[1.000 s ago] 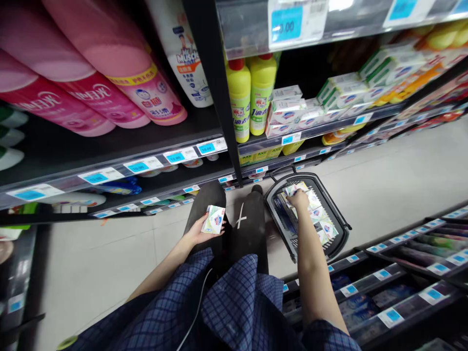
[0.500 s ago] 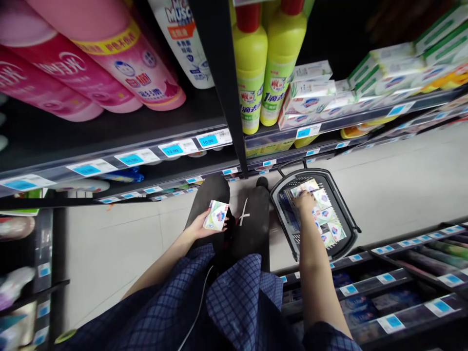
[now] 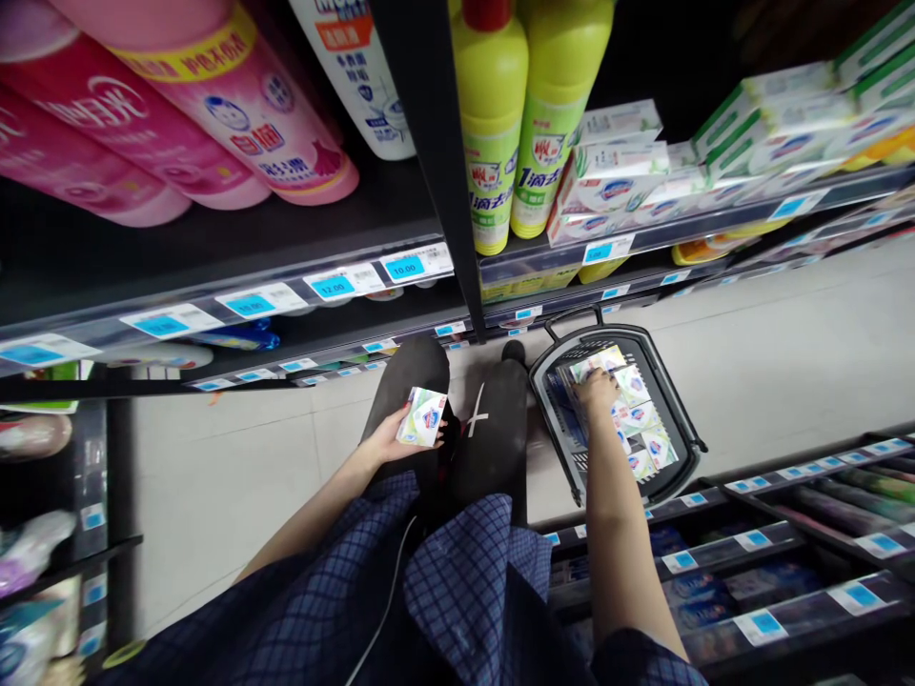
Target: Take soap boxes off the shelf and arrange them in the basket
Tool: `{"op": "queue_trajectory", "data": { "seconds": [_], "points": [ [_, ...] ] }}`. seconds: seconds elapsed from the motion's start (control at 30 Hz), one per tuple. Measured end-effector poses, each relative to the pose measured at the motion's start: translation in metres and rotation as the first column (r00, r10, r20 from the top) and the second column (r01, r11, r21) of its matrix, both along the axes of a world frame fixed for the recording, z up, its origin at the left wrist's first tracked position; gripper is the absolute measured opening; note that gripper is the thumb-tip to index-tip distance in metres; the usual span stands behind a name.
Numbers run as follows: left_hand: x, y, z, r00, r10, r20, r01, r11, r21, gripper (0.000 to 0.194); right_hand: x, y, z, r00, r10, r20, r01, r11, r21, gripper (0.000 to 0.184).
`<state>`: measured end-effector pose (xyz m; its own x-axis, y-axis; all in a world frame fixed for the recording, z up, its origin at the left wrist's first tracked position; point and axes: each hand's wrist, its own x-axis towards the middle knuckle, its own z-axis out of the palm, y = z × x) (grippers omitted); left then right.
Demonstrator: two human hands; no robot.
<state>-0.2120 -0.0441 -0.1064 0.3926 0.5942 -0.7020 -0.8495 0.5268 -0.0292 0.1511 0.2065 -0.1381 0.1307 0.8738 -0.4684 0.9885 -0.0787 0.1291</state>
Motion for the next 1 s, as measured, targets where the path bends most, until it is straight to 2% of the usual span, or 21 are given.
{"op": "queue_trajectory", "data": {
  "seconds": [0.4, 0.67, 1.0],
  "points": [
    [0.002, 0.004, 0.008, 0.999, -0.015, -0.036, 0.014, 0.999, -0.03, 0.046, 0.006, 0.001, -0.007, 1.0, -0.009, -0.005, 0.009, 1.0, 0.01, 0.065],
    [0.003, 0.005, 0.012, 0.999, -0.032, -0.036, 0.03, 0.999, -0.033, 0.047, 0.016, 0.01, -0.012, 1.0, 0.009, 0.014, -0.008, 0.999, -0.044, 0.07],
    [0.001, 0.005, 0.011, 0.999, -0.045, -0.028, 0.044, 0.999, -0.017, 0.047, 0.013, 0.01, -0.007, 1.0, 0.016, 0.008, -0.015, 0.998, -0.059, 0.071]
  ]
}}
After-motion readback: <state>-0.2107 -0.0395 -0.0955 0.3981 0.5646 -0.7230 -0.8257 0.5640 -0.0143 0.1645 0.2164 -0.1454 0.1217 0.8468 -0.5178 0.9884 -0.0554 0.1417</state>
